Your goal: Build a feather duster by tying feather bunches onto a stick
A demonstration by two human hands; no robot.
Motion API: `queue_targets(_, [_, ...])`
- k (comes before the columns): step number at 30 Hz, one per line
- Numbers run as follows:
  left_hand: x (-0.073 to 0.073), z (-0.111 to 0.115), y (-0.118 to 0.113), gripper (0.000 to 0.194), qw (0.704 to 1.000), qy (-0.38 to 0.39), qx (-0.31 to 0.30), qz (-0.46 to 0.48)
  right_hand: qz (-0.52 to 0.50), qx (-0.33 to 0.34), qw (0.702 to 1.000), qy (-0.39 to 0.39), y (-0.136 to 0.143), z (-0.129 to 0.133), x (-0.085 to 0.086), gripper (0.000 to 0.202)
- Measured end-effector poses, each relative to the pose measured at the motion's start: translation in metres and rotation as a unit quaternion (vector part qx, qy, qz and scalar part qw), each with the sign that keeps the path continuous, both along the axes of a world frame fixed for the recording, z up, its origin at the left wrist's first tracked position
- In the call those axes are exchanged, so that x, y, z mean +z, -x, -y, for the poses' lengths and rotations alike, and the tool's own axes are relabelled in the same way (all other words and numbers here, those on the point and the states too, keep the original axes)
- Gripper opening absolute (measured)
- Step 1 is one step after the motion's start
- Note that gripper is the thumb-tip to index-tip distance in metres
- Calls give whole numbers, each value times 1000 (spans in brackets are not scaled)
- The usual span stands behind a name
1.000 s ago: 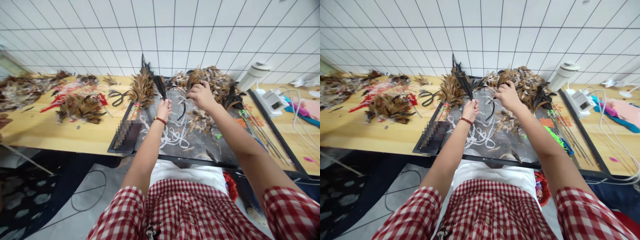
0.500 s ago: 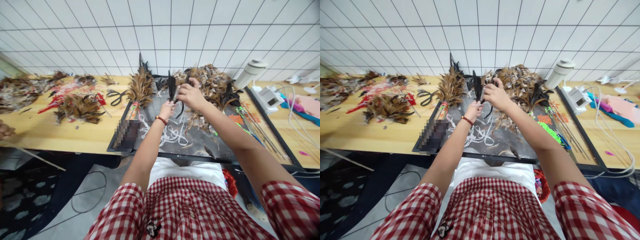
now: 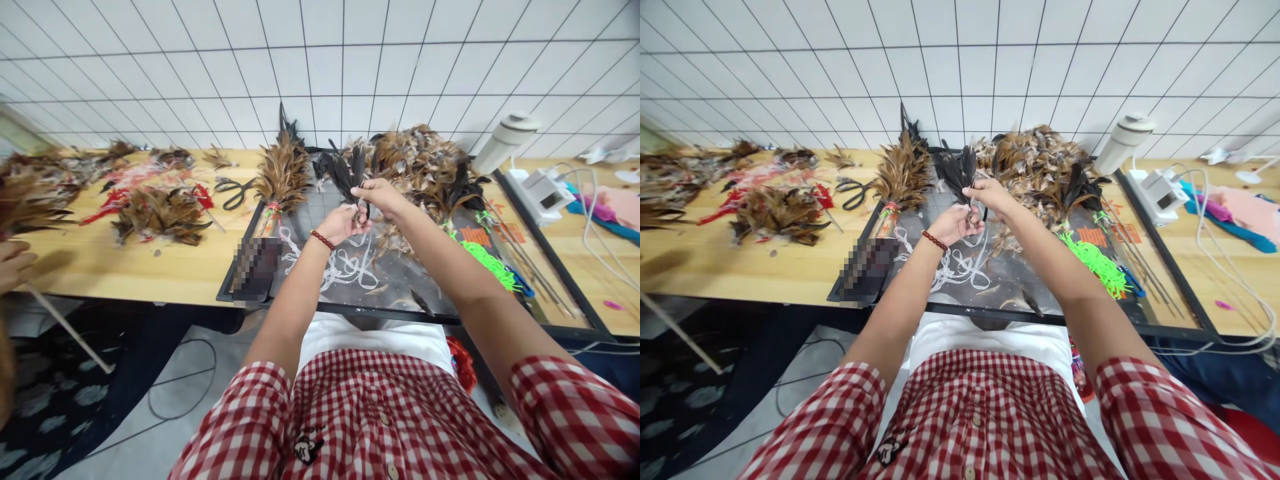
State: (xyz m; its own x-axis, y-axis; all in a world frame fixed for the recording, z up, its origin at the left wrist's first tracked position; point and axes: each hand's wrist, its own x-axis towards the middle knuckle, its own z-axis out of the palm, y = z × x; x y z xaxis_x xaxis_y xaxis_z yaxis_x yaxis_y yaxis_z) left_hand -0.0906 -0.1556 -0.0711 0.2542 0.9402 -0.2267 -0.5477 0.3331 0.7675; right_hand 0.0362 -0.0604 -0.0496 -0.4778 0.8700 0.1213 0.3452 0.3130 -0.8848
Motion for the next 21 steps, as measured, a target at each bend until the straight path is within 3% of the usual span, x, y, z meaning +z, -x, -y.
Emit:
queue_targets(2, [1,-3,1,17,997,8,63,44,64,3,996,-61,-7,-4,5,38])
queue_targets(4, [3,-7,3,19,981,14,169,91,183,9,972,-150,-19,-8,9,25])
queue_targets(6, [5,-12,6,19,958,14,256,126,316,42,921,-226,-31,-11,10,23])
queue_targets(8, [7,-14,8,17,945,19,295,142,404,83,869,-274,-39,-13,8,31])
queue_targets(11, [9,-15,10,20,940,29,312,136,448,115,824,-327,-40,-14,2,40])
queue_targets(14, [9,-14,9,23,945,31,307,104,454,148,796,-372,-37,-13,3,35])
queue_targets(17, [8,-12,6,28,957,35,286,19,454,134,773,-423,-34,-8,20,37])
queue_targets(21, [4,-12,1,27,957,32,262,-125,492,113,714,-485,-28,4,53,40])
